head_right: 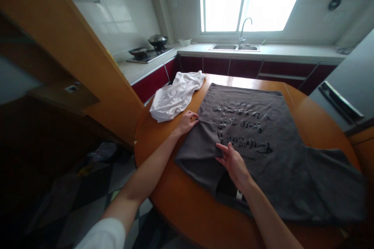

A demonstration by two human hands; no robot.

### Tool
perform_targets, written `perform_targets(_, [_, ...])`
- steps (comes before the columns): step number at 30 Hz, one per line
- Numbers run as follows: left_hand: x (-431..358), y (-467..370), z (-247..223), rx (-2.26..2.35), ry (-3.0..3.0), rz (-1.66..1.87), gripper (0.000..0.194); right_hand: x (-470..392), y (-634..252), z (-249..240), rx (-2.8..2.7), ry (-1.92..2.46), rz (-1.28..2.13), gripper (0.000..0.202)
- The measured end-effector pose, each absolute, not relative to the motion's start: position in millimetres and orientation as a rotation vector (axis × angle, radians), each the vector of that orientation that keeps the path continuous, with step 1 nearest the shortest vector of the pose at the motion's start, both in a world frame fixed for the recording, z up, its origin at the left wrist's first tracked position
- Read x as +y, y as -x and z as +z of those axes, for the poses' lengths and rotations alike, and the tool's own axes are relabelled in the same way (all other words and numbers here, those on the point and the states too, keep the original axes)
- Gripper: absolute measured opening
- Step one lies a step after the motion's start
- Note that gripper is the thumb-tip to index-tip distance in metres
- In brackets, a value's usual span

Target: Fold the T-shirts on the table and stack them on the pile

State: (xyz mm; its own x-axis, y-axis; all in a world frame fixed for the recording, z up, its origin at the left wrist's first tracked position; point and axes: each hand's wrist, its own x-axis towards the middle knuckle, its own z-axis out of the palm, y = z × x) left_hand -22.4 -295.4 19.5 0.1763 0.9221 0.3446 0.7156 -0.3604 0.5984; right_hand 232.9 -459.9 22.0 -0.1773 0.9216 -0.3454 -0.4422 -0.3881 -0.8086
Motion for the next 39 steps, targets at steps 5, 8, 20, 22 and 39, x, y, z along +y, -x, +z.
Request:
perform_targets(5, [-313,5,31,1.343,-2.367,0.945,0.027,-461,-230,23,-0.713,1.078,1.667,0.046])
perform_targets(8, [-319,-6,30,1.197,-2.480,0.827,0.030,-462,-228,25,-0.758,1.094,1.635,0.049])
perform_targets(20, [-317,-9,22,1.111,-2.534,0.679,0.031,-463,-227,29,-0.966,1.088,1.531,0.054])
perform_targets(22, [-317,-7,22,1.063,-2.553,0.741,0.034,-464,-227,32,-1.075,1.074,1.471,0.056])
perform_targets(39, [-330,-1,19,1.221,-2.606,0.448,0.048,-475,-223,32,-1.685,1.314,0.695,0.038])
